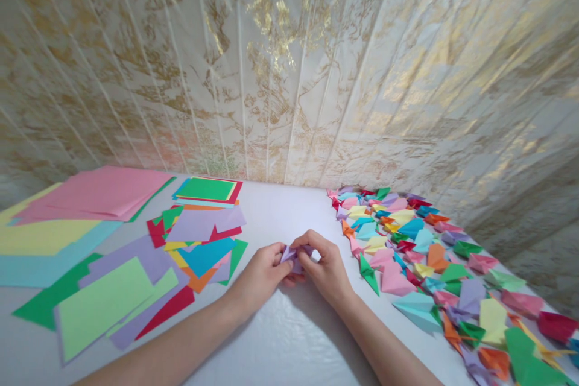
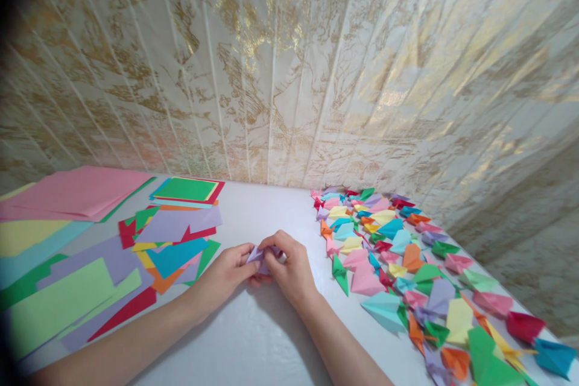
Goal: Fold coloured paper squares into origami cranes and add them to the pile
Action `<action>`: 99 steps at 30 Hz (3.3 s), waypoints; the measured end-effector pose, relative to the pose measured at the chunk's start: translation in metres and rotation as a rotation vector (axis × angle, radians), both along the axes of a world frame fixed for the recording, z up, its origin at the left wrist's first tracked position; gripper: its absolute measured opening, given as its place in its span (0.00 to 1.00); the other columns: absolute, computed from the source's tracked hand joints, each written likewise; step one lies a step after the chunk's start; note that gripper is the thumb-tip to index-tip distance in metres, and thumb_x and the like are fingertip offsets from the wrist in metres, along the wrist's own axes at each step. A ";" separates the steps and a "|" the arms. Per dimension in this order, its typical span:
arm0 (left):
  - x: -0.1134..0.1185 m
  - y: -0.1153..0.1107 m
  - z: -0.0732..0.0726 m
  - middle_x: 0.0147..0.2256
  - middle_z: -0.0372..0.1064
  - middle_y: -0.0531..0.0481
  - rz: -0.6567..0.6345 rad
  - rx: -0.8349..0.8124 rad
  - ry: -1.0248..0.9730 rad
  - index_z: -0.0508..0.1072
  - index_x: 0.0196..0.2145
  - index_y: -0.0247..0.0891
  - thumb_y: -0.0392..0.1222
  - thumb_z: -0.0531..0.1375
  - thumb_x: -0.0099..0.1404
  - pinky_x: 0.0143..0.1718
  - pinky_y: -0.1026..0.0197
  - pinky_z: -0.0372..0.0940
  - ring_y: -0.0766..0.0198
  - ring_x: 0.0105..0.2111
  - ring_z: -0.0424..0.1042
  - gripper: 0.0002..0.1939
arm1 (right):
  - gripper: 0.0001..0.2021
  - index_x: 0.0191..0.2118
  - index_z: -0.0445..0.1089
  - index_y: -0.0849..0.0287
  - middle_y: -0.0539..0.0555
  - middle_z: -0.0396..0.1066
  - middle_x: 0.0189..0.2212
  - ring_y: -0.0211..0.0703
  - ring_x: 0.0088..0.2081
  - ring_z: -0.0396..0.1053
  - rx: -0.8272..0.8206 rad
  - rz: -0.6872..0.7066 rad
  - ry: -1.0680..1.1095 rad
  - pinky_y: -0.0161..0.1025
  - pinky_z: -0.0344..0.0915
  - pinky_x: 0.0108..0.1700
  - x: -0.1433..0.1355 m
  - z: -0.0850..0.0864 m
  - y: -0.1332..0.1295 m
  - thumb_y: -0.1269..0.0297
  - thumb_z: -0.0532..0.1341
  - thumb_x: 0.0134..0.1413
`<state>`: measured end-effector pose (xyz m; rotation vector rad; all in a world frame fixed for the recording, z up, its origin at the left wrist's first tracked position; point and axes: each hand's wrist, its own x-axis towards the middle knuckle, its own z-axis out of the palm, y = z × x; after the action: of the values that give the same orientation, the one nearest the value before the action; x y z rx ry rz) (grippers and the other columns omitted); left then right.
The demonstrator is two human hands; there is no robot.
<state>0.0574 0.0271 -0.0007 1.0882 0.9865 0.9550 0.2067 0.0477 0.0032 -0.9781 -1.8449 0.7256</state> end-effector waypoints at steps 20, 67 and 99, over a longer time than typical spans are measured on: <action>-0.008 0.001 -0.004 0.29 0.76 0.51 0.089 0.175 0.130 0.67 0.32 0.40 0.54 0.61 0.62 0.30 0.63 0.65 0.58 0.29 0.77 0.15 | 0.04 0.31 0.71 0.56 0.51 0.72 0.28 0.43 0.30 0.67 -0.253 -0.026 0.171 0.40 0.64 0.34 0.001 -0.003 0.005 0.62 0.61 0.51; -0.025 0.006 0.015 0.40 0.76 0.46 0.068 0.563 0.765 0.70 0.33 0.40 0.39 0.56 0.66 0.41 0.54 0.65 0.53 0.43 0.73 0.05 | 0.24 0.27 0.67 0.58 0.40 0.54 0.14 0.30 0.15 0.49 -0.585 -0.067 0.490 0.31 0.54 0.18 0.025 -0.011 0.031 0.39 0.63 0.46; -0.045 0.014 0.028 0.37 0.66 0.51 -0.414 0.641 1.094 0.71 0.29 0.38 0.32 0.53 0.62 0.38 0.63 0.62 0.64 0.36 0.71 0.08 | 0.06 0.35 0.69 0.58 0.52 0.71 0.32 0.44 0.37 0.64 0.339 0.186 -0.677 0.38 0.58 0.40 0.006 -0.006 0.008 0.77 0.61 0.55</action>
<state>0.0122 0.0407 0.0269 2.3779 1.2394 0.2558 0.2124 0.0555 -0.0024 -0.8927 -2.5676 0.1623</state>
